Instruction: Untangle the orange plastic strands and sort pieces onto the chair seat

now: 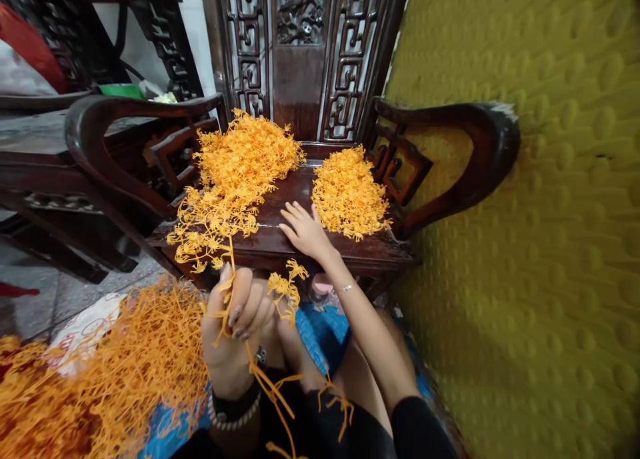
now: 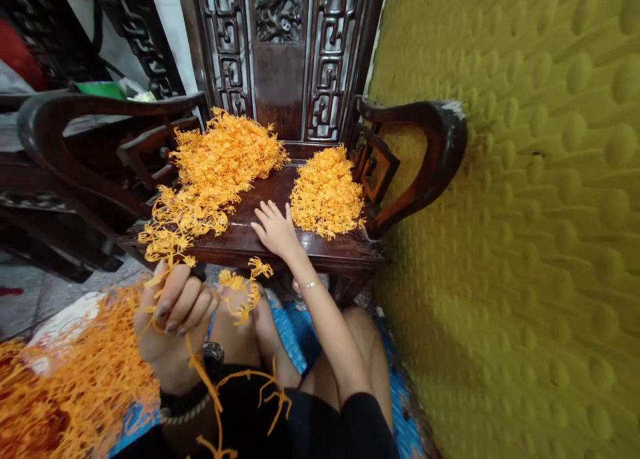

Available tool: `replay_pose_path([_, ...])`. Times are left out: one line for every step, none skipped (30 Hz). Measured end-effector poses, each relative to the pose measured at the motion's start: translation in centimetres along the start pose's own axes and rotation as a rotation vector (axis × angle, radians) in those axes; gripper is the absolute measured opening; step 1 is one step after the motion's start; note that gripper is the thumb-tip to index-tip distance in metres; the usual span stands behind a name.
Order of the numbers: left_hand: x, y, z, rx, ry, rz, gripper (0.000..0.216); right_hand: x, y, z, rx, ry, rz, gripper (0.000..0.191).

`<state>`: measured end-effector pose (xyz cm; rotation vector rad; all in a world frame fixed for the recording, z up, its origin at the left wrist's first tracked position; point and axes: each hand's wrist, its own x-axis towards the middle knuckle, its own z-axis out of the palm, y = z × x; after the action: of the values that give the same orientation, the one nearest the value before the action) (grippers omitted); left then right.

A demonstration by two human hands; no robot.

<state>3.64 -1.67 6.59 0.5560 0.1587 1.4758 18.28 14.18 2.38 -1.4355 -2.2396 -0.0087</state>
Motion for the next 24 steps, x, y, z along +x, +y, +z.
replay_pose_path([-0.1, 0.0, -0.2, -0.019, -0.007, -0.004, 0.052, 1.0, 0.2, 0.9, -0.026, -0.040, -0.001, 0.041])
replay_pose_path([-0.2, 0.1, -0.4, -0.038, -0.022, -0.010, 0.052, 1.9, 0.6, 1.5, -0.046, -0.058, 0.018, 0.042])
replay_pose_path([-0.2, 0.3, -0.6, -0.057, -0.045, -0.012, 0.051, 2.6, 1.1, 1.9, -0.074, -0.062, 0.053, 0.042])
replay_pose_path([-0.1, 0.5, -0.9, -0.071, -0.071, -0.013, 0.050, 2.9, 1.6, 2.0, -0.105, -0.055, 0.099, 0.043])
replay_pose_path([0.1, 0.7, -1.2, -0.078, -0.095, -0.010, 0.049, 3.0, 2.1, 1.9, -0.135, -0.037, 0.152, 0.044])
replay_pose_path([0.3, 0.9, -1.5, -0.078, -0.112, -0.006, 0.048, 2.9, 2.6, 1.6, -0.162, -0.013, 0.203, 0.043])
replay_pose_path([0.6, 1.1, -1.8, -0.074, -0.123, 0.000, 0.047, 2.6, 3.0, 1.2, -0.182, 0.014, 0.245, 0.042])
replay_pose_path([0.8, 1.3, -2.0, -0.068, -0.125, 0.005, 0.045, 2.1, 3.3, 0.7, -0.194, 0.039, 0.274, 0.039])
replay_pose_path([1.1, 1.3, -2.2, -0.062, -0.119, 0.008, 0.045, 1.6, 3.5, 0.1, -0.196, 0.056, 0.286, 0.036])
replay_pose_path([1.3, 1.3, -2.3, -0.060, -0.110, 0.011, 0.044, 1.1, 3.7, -0.4, -0.188, 0.067, 0.284, 0.032])
replay_pose_path([1.5, 1.2, -2.3, -0.062, -0.101, 0.016, 0.044, 0.7, 3.7, -0.9, -0.175, 0.074, 0.274, 0.030])
replay_pose_path([1.6, 1.0, -2.3, -0.067, -0.091, 0.018, 0.044, 0.2, 3.6, -1.4, -0.165, 0.075, 0.261, 0.029])
replay_pose_path([1.7, 0.8, -2.1, -0.074, -0.083, 0.017, 0.044, -0.2, 3.4, -1.8, -0.144, 0.089, 0.245, 0.030])
replay_pose_path([1.8, 0.5, -2.0, -0.083, -0.075, 0.012, 0.044, -0.6, 3.0, -2.2, -0.099, 0.129, 0.230, 0.030])
replay_pose_path([2.0, 0.2, -1.8, -0.090, -0.067, 0.004, 0.044, -1.1, 2.5, -2.5, -0.018, 0.198, 0.217, 0.031])
replay_pose_path([2.1, -0.1, -1.8, -0.092, -0.059, -0.010, 0.043, -1.8, 1.9, -2.7, 0.109, 0.288, 0.209, 0.031])
replay_pose_path([2.2, -0.4, -1.7, -0.090, -0.049, -0.026, 0.042, -2.7, 1.1, -2.9, 0.283, 0.386, 0.209, 0.032])
replay_pose_path([2.3, -0.6, -1.8, -0.084, -0.038, -0.040, 0.042, -3.8, 0.2, -3.1, 0.487, 0.465, 0.217, 0.034])
replay_pose_path([2.5, -0.8, -1.9, -0.078, -0.030, -0.050, 0.042, -5.1, -0.7, -3.2, 0.704, 0.492, 0.241, 0.040])
replay_pose_path([2.6, -1.0, -2.1, -0.076, -0.025, -0.056, 0.043, -6.5, -1.5, -3.3, 0.886, 0.450, 0.267, 0.046])
replay_pose_path([2.7, -1.1, -2.3, -0.082, -0.025, -0.054, 0.044, -8.0, -2.3, -3.3, 1.020, 0.329, 0.253, 0.050])
replay_pose_path([2.8, -1.2, -2.6, -0.102, -0.029, -0.043, 0.045, -9.5, -3.0, -3.3, 1.103, 0.178, 0.220, 0.055])
replay_pose_path([2.9, -1.4, -2.8, -0.134, -0.036, -0.018, 0.047, -10.9, -3.5, -3.2, 1.151, 0.030, 0.169, 0.053])
replay_pose_path([2.9, -1.5, -3.0, -0.176, -0.045, 0.014, 0.048, -12.0, -3.9, -3.0, 1.166, -0.073, 0.110, 0.044])
